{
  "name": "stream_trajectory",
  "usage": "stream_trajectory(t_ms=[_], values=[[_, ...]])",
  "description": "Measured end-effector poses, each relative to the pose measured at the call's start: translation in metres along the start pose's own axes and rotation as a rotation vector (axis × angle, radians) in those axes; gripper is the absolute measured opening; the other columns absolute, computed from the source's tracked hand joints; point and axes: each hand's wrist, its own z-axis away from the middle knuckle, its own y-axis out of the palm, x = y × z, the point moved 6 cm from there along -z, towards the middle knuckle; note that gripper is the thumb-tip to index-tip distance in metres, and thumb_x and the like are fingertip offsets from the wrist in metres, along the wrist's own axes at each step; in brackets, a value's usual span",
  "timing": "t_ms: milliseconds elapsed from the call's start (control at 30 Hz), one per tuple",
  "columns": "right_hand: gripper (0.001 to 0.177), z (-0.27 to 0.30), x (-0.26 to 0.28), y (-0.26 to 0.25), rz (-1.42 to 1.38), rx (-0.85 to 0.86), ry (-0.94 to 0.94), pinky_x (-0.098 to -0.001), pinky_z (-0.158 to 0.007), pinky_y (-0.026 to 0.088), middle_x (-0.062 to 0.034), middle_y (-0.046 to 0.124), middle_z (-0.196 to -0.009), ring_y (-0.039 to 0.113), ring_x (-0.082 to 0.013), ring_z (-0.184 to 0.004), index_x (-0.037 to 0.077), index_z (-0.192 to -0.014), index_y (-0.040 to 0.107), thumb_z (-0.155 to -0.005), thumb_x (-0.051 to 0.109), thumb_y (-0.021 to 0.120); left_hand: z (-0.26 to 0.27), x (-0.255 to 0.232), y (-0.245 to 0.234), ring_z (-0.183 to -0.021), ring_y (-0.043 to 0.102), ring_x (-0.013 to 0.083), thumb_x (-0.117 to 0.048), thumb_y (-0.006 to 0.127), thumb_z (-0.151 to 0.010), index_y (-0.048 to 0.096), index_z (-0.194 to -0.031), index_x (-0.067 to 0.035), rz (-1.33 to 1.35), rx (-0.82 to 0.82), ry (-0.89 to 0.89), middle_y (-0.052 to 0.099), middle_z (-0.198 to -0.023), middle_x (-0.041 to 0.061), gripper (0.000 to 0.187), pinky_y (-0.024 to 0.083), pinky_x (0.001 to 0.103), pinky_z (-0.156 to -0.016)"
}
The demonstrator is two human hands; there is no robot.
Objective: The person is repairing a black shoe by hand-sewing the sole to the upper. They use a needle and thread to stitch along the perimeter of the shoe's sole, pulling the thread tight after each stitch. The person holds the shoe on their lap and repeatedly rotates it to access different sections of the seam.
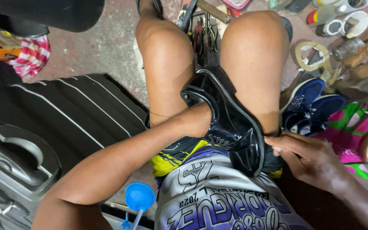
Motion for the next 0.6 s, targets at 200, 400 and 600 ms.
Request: stream_trajectory(t_ms=[200, 400, 600], values=[[0.037, 0.001, 0.019, 0.001, 0.092, -0.022, 0.012, -0.0318, -0.066, 0.061, -0.0088, 0.075, -0.089, 0.076, -0.0204, -0.076, 0.010, -0.118, 0.071, -0.084, -0.002, 0.064, 0.009, 0.006, 0.005, -0.110, 0.068, 0.0318, -0.019, 0.081, -0.077, 0.069, -0.117, -0.003, 0.005, 0.022, -0.018, 0.071, -0.118, 0.020, 0.044, 0.051, 0.039, -0.099], [0.035, 0.005, 0.027, 0.005, 0.183, -0.082, -0.027, -0.0344, -0.060, 0.059, -0.0092, 0.073, -0.090, 0.074, -0.0260, -0.074, 0.009, -0.114, 0.070, -0.081, -0.003, 0.066, 0.014, 0.001, 0.000, -0.113, 0.067, 0.0314, -0.018, 0.080, -0.076, 0.069, -0.119, -0.003, -0.001, 0.004, -0.036, 0.071, -0.120, 0.019, 0.046, 0.050, 0.039, -0.100], [0.041, 0.016, 0.019, 0.014, 0.265, -0.072, -0.021, -0.0396, -0.052, 0.053, -0.0125, 0.072, -0.088, 0.068, -0.0292, -0.063, 0.008, -0.117, 0.071, -0.078, -0.005, 0.069, 0.024, 0.000, 0.003, -0.115, 0.066, 0.0310, -0.017, 0.080, -0.076, 0.068, -0.120, -0.003, 0.061, 0.033, -0.094, 0.071, -0.123, 0.018, 0.048, 0.049, 0.039, -0.101]])
